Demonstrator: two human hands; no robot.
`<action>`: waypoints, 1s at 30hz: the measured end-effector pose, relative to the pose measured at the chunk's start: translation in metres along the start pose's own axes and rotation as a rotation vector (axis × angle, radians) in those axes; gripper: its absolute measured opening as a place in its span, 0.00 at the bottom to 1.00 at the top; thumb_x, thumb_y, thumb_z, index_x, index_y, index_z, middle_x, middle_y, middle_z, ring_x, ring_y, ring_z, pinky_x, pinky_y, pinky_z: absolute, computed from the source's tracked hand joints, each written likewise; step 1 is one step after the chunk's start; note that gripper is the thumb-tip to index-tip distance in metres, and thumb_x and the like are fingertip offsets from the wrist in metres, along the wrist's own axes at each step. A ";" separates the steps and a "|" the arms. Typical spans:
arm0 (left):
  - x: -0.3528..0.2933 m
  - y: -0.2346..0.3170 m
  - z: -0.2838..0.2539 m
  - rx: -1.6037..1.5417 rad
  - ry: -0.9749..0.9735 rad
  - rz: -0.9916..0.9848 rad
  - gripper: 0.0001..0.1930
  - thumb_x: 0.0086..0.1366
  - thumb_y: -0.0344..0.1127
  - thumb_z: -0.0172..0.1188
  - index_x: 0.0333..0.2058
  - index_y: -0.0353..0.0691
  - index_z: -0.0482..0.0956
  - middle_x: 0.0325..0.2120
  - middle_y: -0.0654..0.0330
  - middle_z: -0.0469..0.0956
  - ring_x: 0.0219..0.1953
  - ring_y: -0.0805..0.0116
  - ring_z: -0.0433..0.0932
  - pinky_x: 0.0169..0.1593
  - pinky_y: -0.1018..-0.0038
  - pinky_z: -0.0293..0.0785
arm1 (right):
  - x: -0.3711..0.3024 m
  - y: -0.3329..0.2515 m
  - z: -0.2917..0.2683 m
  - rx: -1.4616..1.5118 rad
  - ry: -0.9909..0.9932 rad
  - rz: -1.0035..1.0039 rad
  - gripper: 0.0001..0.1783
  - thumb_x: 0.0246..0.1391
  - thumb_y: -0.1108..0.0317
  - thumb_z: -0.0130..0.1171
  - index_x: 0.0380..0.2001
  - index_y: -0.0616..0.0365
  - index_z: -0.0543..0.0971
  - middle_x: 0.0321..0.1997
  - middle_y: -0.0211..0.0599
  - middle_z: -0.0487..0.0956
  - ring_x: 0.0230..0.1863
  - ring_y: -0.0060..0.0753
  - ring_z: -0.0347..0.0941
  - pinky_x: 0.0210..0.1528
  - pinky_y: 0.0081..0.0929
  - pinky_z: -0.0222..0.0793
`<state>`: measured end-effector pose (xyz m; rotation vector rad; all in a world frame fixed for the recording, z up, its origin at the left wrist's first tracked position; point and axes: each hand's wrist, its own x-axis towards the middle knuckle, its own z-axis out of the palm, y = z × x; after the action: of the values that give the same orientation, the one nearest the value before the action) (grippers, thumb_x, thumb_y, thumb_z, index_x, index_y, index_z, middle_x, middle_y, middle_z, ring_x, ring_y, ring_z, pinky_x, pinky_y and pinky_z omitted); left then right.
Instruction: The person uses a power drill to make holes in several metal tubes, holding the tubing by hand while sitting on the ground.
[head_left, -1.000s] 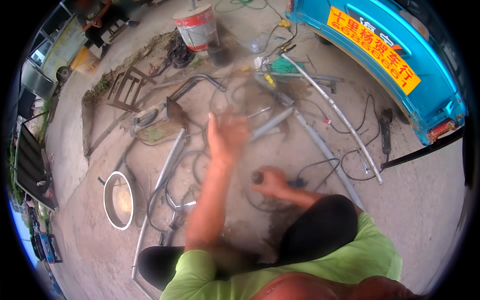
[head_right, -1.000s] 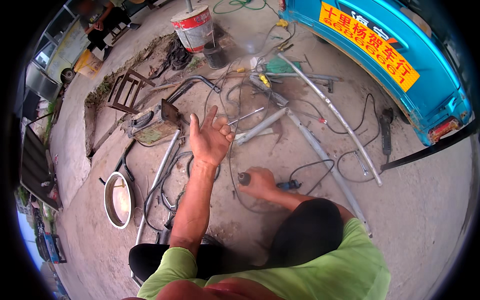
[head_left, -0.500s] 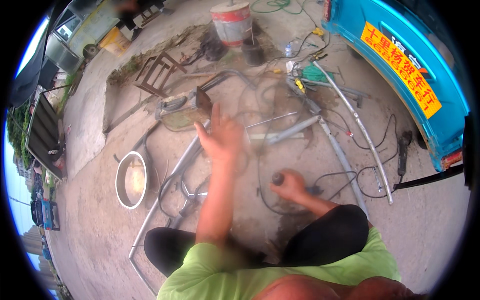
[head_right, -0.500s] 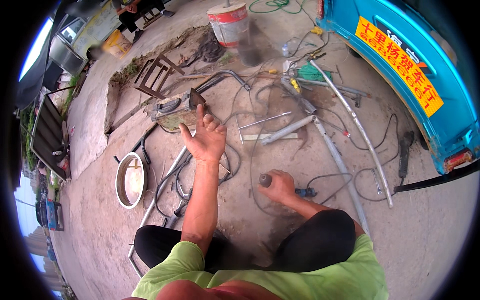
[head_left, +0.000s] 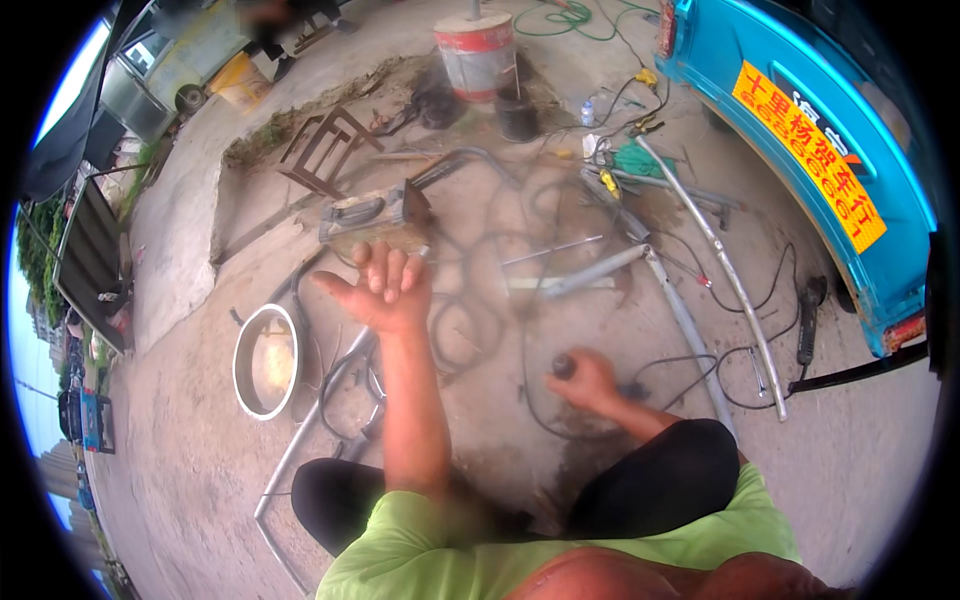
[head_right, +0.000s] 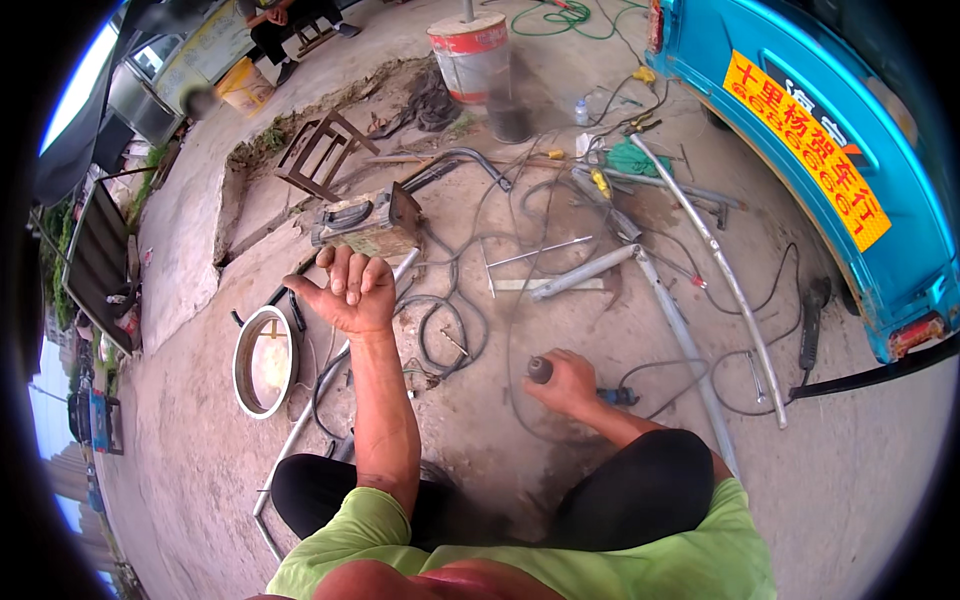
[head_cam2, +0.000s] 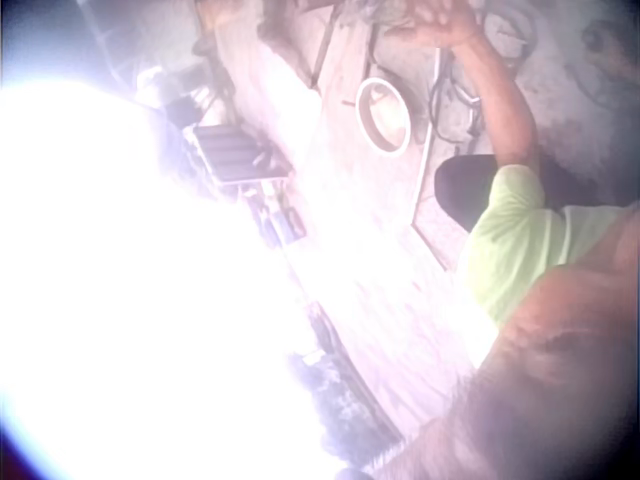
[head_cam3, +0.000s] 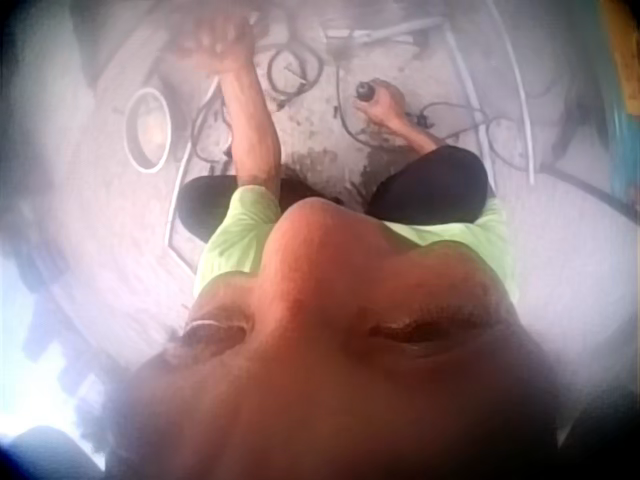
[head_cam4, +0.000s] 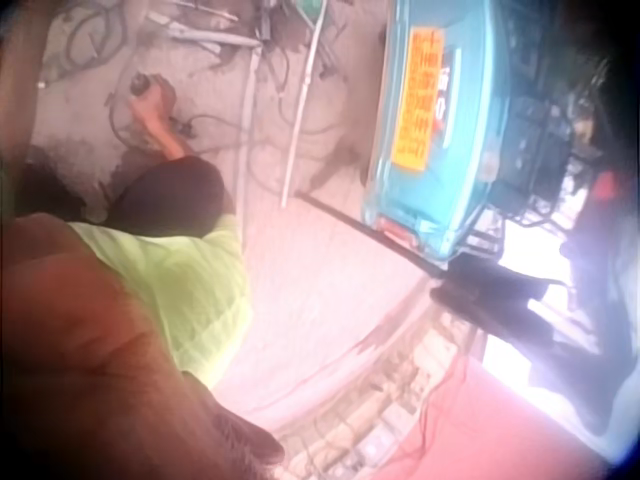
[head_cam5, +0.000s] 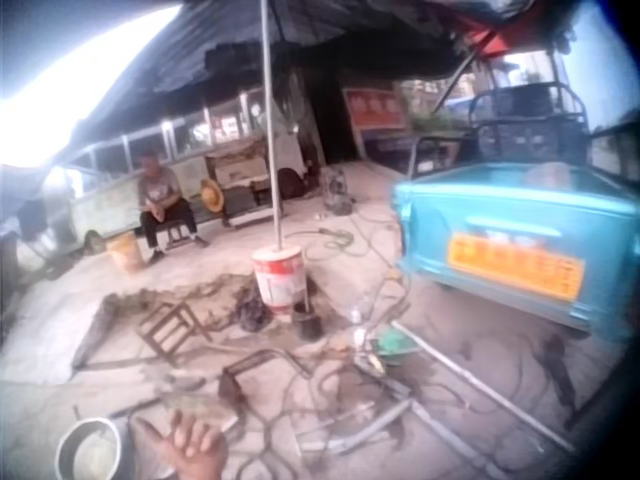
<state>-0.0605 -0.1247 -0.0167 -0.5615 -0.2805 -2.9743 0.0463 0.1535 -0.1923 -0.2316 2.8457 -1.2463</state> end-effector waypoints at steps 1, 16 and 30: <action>-0.001 -0.003 0.003 0.009 -0.017 -0.013 0.34 0.62 0.74 0.57 0.32 0.43 0.80 0.15 0.69 0.67 0.13 0.76 0.61 0.26 0.75 0.59 | 0.000 -0.001 0.000 -0.004 0.001 0.004 0.22 0.41 0.50 0.70 0.33 0.56 0.84 0.39 0.42 0.83 0.44 0.51 0.79 0.48 0.44 0.74; -0.033 -0.114 0.102 1.234 -1.271 -0.679 0.33 0.59 0.47 0.71 0.61 0.41 0.74 0.35 0.56 0.81 0.35 0.60 0.80 0.39 0.66 0.76 | 0.001 -0.001 -0.002 0.157 -0.111 -0.027 0.22 0.39 0.51 0.72 0.32 0.56 0.83 0.37 0.43 0.82 0.42 0.53 0.78 0.45 0.46 0.74; -0.103 -0.046 -0.074 1.792 -0.439 -1.262 0.28 0.62 0.51 0.71 0.52 0.35 0.79 0.31 0.56 0.82 0.35 0.68 0.80 0.41 0.69 0.78 | 0.028 0.013 -0.060 0.434 -0.020 0.275 0.17 0.49 0.57 0.69 0.36 0.60 0.84 0.32 0.38 0.85 0.35 0.35 0.81 0.42 0.33 0.75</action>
<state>0.0025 -0.0874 -0.1296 -0.7040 -3.5115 -1.4707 0.0121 0.2019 -0.1604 0.1525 2.3982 -1.7233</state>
